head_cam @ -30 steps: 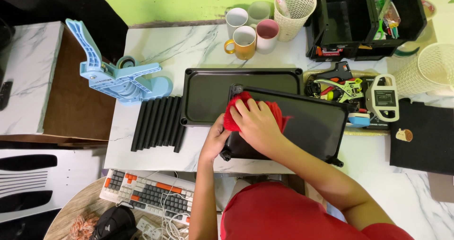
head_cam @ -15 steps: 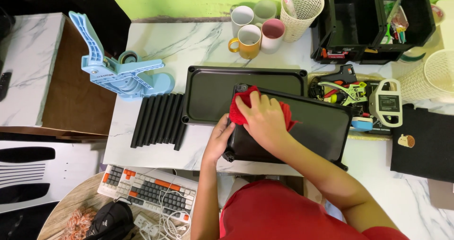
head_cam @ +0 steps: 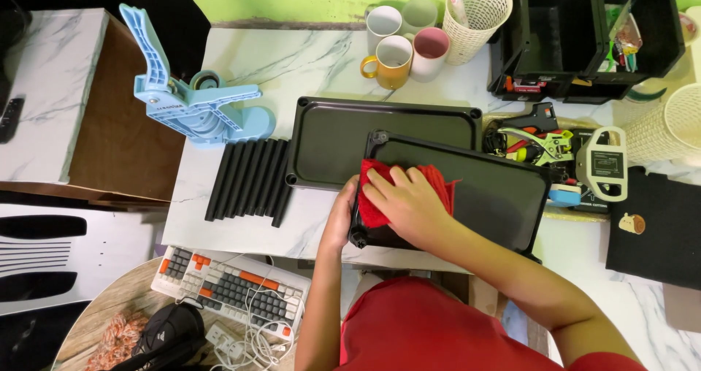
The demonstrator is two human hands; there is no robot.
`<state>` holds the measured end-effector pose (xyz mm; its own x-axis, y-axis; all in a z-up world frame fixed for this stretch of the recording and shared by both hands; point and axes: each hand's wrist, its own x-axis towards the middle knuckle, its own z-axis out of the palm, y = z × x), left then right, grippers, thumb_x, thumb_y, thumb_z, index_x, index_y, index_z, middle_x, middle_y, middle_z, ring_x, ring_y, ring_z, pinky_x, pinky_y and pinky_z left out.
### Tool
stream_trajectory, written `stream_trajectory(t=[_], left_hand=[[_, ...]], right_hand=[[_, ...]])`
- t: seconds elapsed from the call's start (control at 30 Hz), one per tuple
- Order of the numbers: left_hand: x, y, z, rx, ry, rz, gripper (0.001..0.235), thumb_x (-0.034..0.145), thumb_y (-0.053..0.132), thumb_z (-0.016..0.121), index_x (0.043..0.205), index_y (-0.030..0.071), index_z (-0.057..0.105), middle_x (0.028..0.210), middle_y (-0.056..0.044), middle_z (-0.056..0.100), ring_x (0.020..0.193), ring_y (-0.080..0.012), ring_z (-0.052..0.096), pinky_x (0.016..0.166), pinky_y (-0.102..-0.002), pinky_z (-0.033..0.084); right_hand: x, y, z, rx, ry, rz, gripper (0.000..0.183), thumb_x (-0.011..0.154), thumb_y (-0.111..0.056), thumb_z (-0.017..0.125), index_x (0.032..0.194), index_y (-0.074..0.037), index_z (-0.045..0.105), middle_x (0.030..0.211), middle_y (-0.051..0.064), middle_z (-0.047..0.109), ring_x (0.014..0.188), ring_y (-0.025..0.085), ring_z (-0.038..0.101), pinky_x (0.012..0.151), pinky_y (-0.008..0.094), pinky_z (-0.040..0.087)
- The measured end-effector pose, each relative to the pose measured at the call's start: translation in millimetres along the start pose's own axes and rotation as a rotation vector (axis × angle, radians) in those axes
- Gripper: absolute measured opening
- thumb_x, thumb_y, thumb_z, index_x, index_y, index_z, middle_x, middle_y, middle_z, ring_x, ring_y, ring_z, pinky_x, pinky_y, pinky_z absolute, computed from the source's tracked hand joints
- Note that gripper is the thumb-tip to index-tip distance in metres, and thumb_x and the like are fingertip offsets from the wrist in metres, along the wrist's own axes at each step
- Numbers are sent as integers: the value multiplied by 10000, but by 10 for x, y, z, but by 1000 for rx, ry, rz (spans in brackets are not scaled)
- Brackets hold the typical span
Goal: Wiping down plastic shelf trays and legs with a red cloth.
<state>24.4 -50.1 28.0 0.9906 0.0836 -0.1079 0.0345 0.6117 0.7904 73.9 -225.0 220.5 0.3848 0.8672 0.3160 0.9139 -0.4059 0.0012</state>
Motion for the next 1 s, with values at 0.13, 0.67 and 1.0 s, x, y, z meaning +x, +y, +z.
stream_trajectory(t=[0.13,0.67,1.0], left_hand=[[-45,39,66,318,186,-18,504,1059,282,460,1456,-25,500,1532,-113,515,1442,-214,442,1199,-333,295],[112,134,222,-27,148,-122,506,1092,323,477,1449,-32,531,1367,-119,631,1231,-194,597,1057,-325,465],[259,224,157,-26,80,-123,434,1091,266,508,1411,-23,563,1283,-86,668,1166,-163,622,1005,-304,493]], right_hand=[[134,187,-90,66,-13,79,586,602,-186,806,1153,-62,648,1314,107,625,978,319,551,770,440,430],[-85,234,98,387,-166,-272,469,563,-145,771,1022,-140,673,1190,-7,672,927,282,540,744,451,424],[35,235,92,392,-173,-298,347,588,-104,743,927,-153,687,1006,-50,670,935,247,538,785,428,405]])
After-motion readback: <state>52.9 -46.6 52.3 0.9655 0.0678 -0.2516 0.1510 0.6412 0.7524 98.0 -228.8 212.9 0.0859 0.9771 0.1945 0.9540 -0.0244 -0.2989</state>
